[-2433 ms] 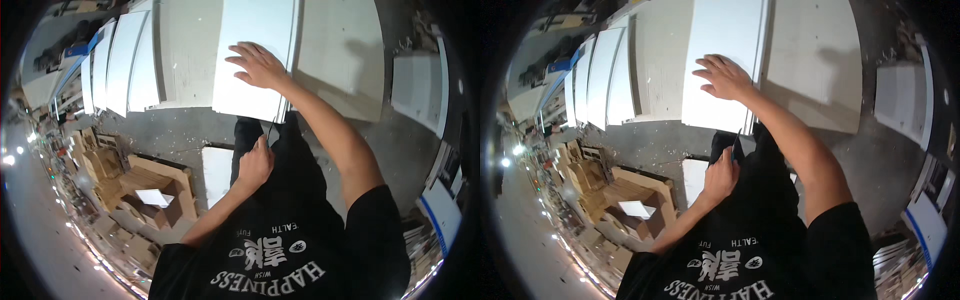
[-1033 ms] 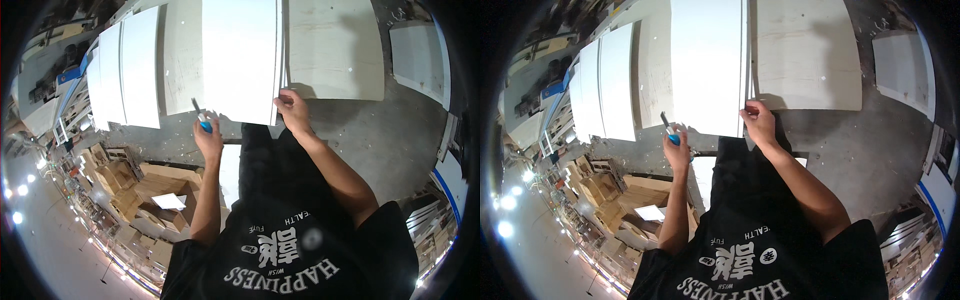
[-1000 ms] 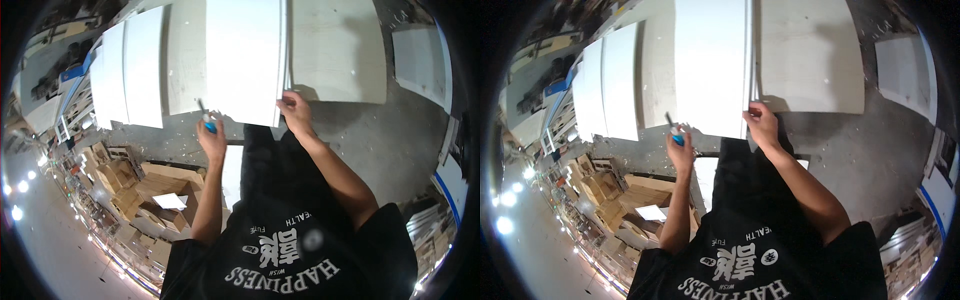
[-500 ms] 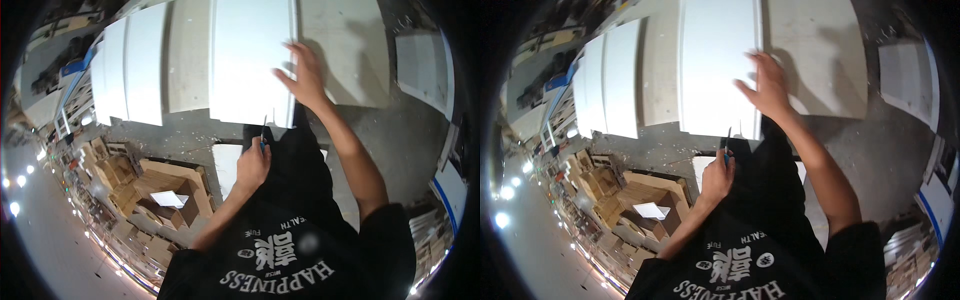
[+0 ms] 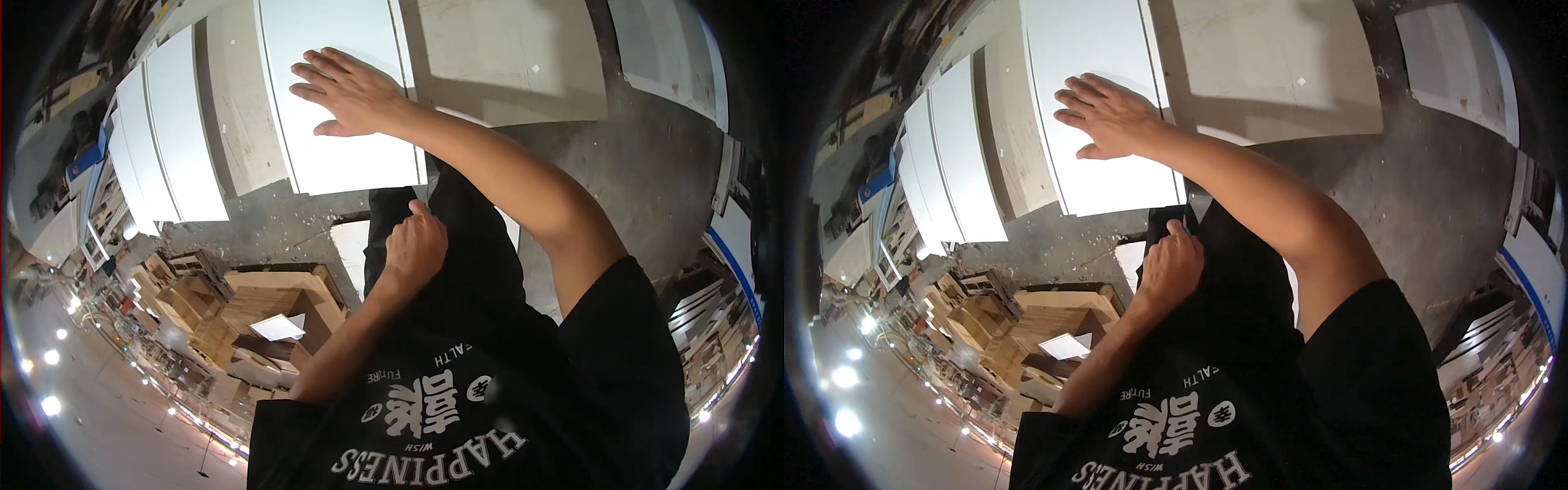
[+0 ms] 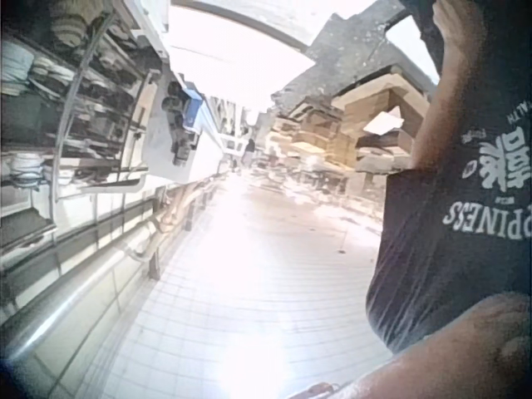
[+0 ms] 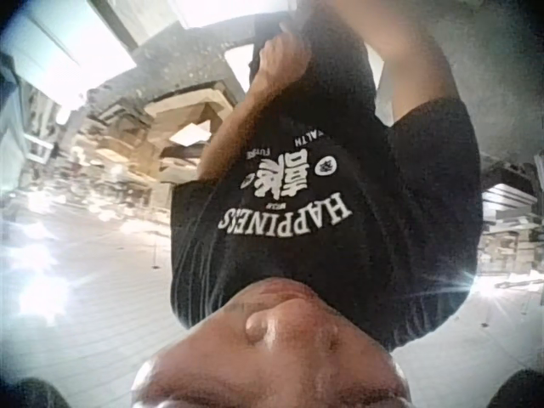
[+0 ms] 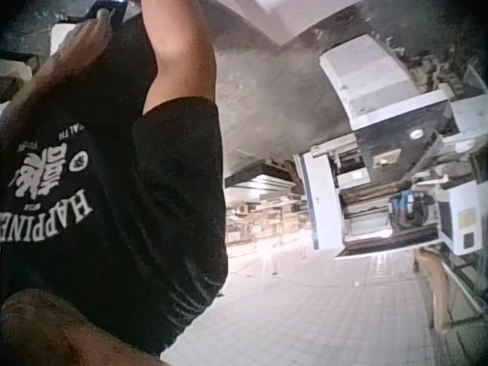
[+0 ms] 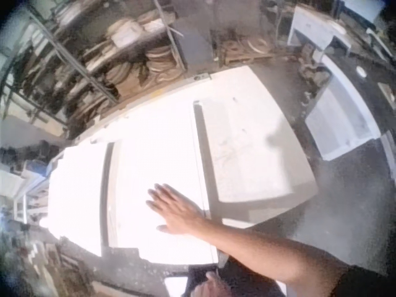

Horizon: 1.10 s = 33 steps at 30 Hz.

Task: The recorder is using a utility knife to trim or scrape the edges of white wooden furniture panels in a workshop environment.

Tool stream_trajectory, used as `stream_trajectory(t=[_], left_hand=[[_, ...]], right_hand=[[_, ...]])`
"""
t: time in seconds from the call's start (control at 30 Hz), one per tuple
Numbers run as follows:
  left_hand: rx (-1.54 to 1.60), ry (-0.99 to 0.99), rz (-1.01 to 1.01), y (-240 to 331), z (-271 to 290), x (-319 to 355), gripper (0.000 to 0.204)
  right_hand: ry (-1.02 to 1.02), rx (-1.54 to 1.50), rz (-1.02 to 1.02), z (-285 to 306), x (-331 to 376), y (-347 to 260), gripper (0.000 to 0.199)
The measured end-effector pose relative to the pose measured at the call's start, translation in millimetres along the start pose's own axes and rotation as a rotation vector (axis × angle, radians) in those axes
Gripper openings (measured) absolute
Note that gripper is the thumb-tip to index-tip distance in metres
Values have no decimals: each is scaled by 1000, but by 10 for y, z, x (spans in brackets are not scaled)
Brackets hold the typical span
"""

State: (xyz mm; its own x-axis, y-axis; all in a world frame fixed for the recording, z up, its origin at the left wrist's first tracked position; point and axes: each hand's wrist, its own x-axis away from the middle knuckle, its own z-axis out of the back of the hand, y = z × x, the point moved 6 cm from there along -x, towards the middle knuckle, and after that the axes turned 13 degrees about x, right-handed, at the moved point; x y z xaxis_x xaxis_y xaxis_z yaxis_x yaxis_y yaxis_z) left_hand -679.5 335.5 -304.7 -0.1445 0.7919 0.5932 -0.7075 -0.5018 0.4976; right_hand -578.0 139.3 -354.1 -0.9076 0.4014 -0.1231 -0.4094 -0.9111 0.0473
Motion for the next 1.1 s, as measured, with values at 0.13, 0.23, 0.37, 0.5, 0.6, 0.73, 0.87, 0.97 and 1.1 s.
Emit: stream_trajectory(t=[0.13, 0.23, 0.37, 0.5, 0.6, 0.73, 0.87, 0.97, 1.1], left_hand=[[-62, -112, -4, 0, -35, -74, 28], [-24, -131, 97, 62, 67, -125, 28], [36, -190, 168, 63, 74, -195, 28], [55, -203, 237, 70, 82, -240, 28], [52, -225, 315, 88, 54, -249, 29], [28, -212, 378, 145, 16, -250, 32], [24, -211, 443, 193, -20, -307, 33], [29, -215, 479, 21, -146, -335, 35], [-60, -288, 615, -530, -248, -109, 40]], right_hand=[[9, -39, 0, 3, 0, -1, 81], [17, -49, 15, 0, 8, 2, 81], [50, -17, -13, 35, 18, 10, 79], [50, -21, -15, 61, 21, 10, 80], [63, -7, -17, 47, 15, 3, 80], [50, -24, -18, 21, 19, 10, 80], [-16, -22, -5, 20, 53, 48, 80], [-28, -46, -7, 28, 50, 26, 81], [-18, -48, -2, -18, 6, -19, 82]])
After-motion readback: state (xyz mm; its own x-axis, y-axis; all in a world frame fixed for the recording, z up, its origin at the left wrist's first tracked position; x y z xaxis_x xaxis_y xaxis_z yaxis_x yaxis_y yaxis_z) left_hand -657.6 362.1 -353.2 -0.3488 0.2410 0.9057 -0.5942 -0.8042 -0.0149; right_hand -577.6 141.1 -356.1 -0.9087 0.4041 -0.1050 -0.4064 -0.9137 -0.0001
